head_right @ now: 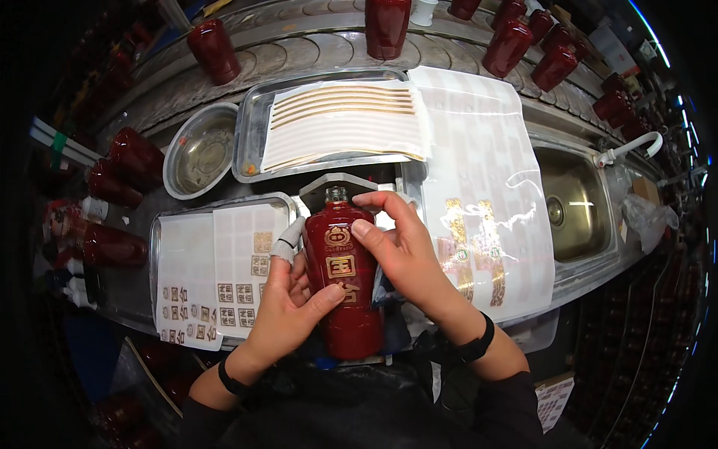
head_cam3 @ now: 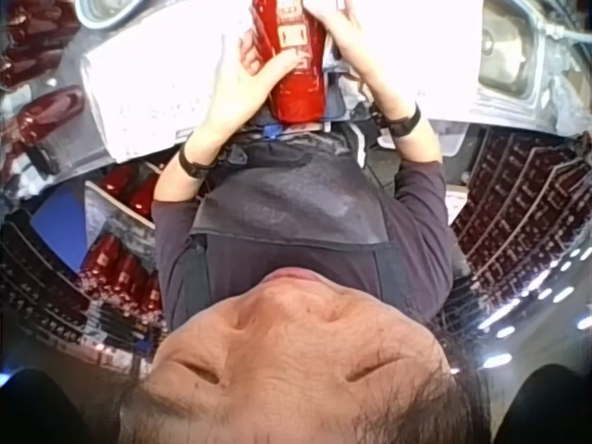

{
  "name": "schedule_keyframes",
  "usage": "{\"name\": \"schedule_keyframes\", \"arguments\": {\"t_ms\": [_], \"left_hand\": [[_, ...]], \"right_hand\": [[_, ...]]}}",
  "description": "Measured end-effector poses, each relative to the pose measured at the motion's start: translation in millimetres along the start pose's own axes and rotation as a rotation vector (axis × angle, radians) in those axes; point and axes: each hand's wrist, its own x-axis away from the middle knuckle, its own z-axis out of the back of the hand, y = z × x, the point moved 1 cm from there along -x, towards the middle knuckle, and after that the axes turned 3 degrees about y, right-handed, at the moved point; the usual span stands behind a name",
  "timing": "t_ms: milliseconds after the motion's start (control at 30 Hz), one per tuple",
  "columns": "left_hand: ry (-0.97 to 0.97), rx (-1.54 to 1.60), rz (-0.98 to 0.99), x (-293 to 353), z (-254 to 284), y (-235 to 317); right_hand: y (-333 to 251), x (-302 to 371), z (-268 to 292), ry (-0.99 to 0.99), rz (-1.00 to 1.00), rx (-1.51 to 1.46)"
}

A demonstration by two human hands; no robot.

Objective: Applying decorative labels and seals to red liquor bottles at an industrial workstation.

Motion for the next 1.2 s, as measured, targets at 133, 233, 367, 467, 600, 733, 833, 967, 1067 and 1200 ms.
{"name": "schedule_keyframes", "arguments": {"t_ms": [133,233,367,467,600,733,833,967,1067,1200], "left_hand": [[-0.003,0.030,0.039,1.1,1.9,0.4],[0.007,0.044,0.021,1.6,0.5,-2.1],[0.004,0.022,0.026,1.6,-0.9,1.0],[0.022,0.038,0.027,2.6,-2.3,1.8],[0.023,0.017,0.006,1.0,-2.0,1.8],[0.032,0.001,-0.006,2.7,-3.2,2.6],[0.031,-0.009,-0.017,2.1,-3.0,0.4],[0.050,-0.025,-0.055,1.9,-5.1,0.5],[0.058,-0.094,-0.019,1.8,-6.6,-0.2],[0.076,-0.104,-0.052,1.2,-6.8,-1.8]], "right_hand": [[-1.3,0.1,6.6,-0.029,-0.059,-0.002],[-4.2,0.8,1.2,-0.056,-0.081,-0.079],[-3.6,3.8,0.8,-0.033,-0.029,0.067],[-2.4,4.2,-1.6,-0.017,-0.038,0.106],[3.4,2.6,0.1,0.013,-0.009,0.124],[3.6,4.2,1.1,0.014,-0.014,0.171],[4.3,4.0,0.1,0.021,0.006,0.142],[4.2,2.6,-0.6,0.019,0.004,0.136],[2.7,2.2,-3.0,0.020,0.010,0.112],[1.6,1.9,-0.7,0.002,-0.011,0.140]]}}
